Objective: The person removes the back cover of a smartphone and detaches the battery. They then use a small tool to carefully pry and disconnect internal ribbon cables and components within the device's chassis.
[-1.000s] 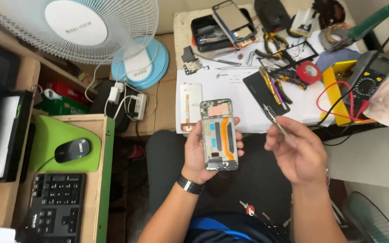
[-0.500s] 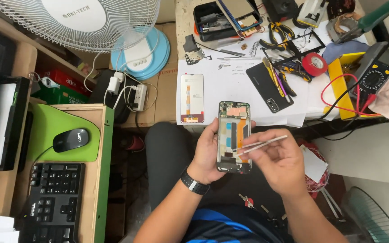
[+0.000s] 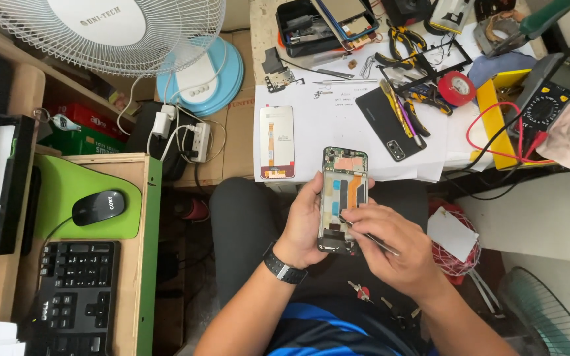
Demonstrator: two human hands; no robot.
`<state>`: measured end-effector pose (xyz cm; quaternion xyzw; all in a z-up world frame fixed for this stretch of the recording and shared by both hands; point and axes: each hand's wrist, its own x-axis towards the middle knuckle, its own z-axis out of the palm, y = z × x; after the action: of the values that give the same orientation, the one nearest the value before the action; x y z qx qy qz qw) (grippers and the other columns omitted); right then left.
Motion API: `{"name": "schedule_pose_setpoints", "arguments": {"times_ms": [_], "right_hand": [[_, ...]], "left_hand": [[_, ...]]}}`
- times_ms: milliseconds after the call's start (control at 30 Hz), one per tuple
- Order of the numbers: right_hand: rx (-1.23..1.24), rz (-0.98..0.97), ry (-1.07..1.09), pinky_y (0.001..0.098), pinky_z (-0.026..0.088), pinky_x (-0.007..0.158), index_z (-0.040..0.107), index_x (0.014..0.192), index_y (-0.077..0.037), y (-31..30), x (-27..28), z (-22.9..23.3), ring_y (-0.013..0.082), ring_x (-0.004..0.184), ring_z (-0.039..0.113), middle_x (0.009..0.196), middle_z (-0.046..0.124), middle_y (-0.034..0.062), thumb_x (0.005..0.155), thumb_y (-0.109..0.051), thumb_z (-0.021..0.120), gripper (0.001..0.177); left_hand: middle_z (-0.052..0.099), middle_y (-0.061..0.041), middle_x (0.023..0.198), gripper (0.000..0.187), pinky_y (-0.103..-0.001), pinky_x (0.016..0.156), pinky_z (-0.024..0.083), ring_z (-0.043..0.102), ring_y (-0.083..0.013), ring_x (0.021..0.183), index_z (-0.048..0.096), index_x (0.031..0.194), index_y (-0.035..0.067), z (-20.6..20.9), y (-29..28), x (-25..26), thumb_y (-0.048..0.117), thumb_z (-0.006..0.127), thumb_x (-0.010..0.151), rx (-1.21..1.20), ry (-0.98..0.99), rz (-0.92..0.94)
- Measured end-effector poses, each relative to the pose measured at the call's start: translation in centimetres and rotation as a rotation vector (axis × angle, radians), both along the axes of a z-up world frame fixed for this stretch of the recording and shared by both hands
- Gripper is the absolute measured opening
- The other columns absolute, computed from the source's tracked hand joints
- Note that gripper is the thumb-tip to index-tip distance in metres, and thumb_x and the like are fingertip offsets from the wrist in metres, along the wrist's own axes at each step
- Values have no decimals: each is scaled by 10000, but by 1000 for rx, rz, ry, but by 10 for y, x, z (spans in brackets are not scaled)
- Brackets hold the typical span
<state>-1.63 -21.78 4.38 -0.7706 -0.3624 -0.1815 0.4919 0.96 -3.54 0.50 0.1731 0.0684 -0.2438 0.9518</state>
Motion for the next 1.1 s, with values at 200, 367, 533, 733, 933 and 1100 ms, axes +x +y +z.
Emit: {"name": "schedule_pose_setpoints", "arguments": {"times_ms": [200,367,533,733,933,1100], "right_hand": [[-29,14,-89,515,677,1229,714,1249,20,-1,1,-9,314,1248,838,1329,817,232,1015,153,782,277],[-8,-35,116,456,689,1199,762,1209,-9,-1,-2,4,271,1179,878,1268,863,108,1043,54,783,179],[-18,-19,154,381,738,1092,757,1178,-20,-3,0,4,251,1151,884,1259,868,113,1024,93,769,191],[155,-47,79,485,729,845,845,1011,-22,12,7,4,372,919,904,1051,905,178,947,88,837,128],[153,1,237,422,729,770,816,1023,-35,-1,13,8,332,915,920,1050,915,165,955,43,857,112],[142,20,259,425,731,748,822,1012,-43,-1,12,11,332,899,922,1046,921,169,957,45,844,106]], "left_hand": [[771,-199,1451,702,-483,1179,581,764,-332,1231,639,1601,24,2,0,0,594,482,1223,13,-11,14],[772,-195,1462,699,-495,1150,584,768,-329,1233,674,1570,32,2,5,1,600,504,1201,92,-4,-30],[773,-220,1459,691,-491,1149,587,759,-336,1278,674,1569,29,7,4,-1,585,482,1206,156,-11,-13],[703,-325,1571,824,-562,1101,648,739,-402,1389,661,1633,-16,0,-2,10,659,529,1178,194,229,-17],[724,-321,1541,808,-567,1096,654,745,-410,1383,663,1628,-13,-1,1,12,651,530,1187,201,219,-51],[720,-312,1555,791,-561,1093,655,740,-405,1391,654,1635,-5,-2,2,12,641,522,1198,201,223,-62]]}}
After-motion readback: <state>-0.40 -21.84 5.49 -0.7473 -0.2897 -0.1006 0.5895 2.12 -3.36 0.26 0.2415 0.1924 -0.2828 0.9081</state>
